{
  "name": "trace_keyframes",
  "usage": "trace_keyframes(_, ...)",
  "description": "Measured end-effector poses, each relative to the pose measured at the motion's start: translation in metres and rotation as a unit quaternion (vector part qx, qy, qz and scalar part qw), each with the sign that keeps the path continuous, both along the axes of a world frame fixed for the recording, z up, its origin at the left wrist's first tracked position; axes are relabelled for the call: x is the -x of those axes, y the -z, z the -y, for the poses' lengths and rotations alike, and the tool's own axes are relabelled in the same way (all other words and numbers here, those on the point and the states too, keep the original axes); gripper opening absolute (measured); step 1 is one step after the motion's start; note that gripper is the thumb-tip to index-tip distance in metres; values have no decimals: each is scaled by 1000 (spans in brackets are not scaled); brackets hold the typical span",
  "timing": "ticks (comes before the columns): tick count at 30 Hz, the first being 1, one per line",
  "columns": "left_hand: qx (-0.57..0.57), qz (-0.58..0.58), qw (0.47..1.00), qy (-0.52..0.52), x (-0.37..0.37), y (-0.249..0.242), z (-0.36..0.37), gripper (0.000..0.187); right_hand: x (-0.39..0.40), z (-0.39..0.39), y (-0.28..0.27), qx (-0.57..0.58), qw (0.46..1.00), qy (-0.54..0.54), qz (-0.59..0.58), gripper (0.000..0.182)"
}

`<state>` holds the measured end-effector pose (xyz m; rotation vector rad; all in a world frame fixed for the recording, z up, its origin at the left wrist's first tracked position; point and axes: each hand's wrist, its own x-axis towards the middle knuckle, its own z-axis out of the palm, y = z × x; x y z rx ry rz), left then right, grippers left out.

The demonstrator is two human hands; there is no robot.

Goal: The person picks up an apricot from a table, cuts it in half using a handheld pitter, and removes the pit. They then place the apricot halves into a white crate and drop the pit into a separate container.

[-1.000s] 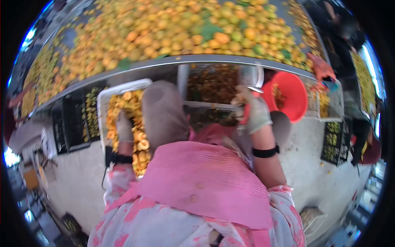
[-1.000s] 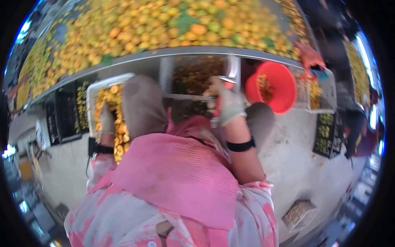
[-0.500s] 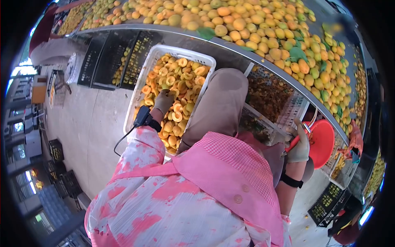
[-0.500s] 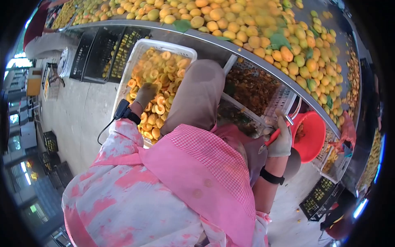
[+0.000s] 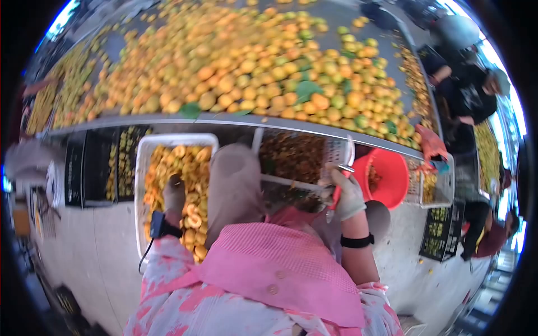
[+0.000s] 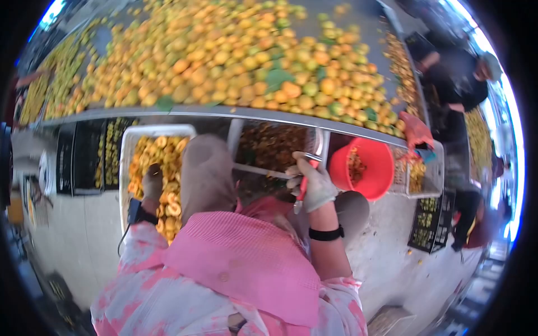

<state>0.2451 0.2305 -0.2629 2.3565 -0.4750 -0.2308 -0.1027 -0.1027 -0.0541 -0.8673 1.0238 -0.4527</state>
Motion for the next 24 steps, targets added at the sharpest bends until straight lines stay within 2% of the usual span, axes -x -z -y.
trace_keyframes(3,115,-11,993,-1,-17,-42,36,24,2,9,6,-5,999,13,49,29)
trace_keyframes(4,171,15,985,22,-5,-82,62,20,-1,9,-4,-23,997,42,57,26)
trace_keyframes(5,171,18,985,33,-1,-103,83,20,-1,16,-7,-22,996,52,62,26)
trace_keyframes(7,302,-35,951,62,7,-134,116,19,0,26,-9,17,998,42,44,27)
trace_keyframes(8,358,-121,925,39,25,-162,138,18,3,36,-2,38,997,44,49,30)
trace_keyframes(11,388,-176,901,82,67,-209,184,17,4,68,-9,75,994,75,7,37)
trace_keyframes(13,385,-179,898,117,88,-221,206,16,2,91,-13,98,991,88,-6,40)
trace_keyframes(16,363,-249,880,177,119,-231,231,16,-7,127,-19,192,974,57,-102,41)
trace_keyframes(17,350,-274,875,193,126,-232,236,16,-14,138,-16,192,974,60,-101,41)
trace_keyframes(19,336,-295,869,211,139,-226,243,19,-27,161,-9,272,946,48,-168,40)
trace_keyframes(20,335,-306,865,215,143,-223,246,20,-33,170,-15,290,929,1,-230,37)
trace_keyframes(21,334,-317,860,219,147,-221,247,21,-40,181,-8,293,929,3,-227,37)
trace_keyframes(23,322,-343,855,217,149,-217,247,23,-64,189,-8,387,880,-6,-276,37)
trace_keyframes(24,326,-354,851,212,150,-212,246,23,-67,195,-10,366,871,-67,-321,45)
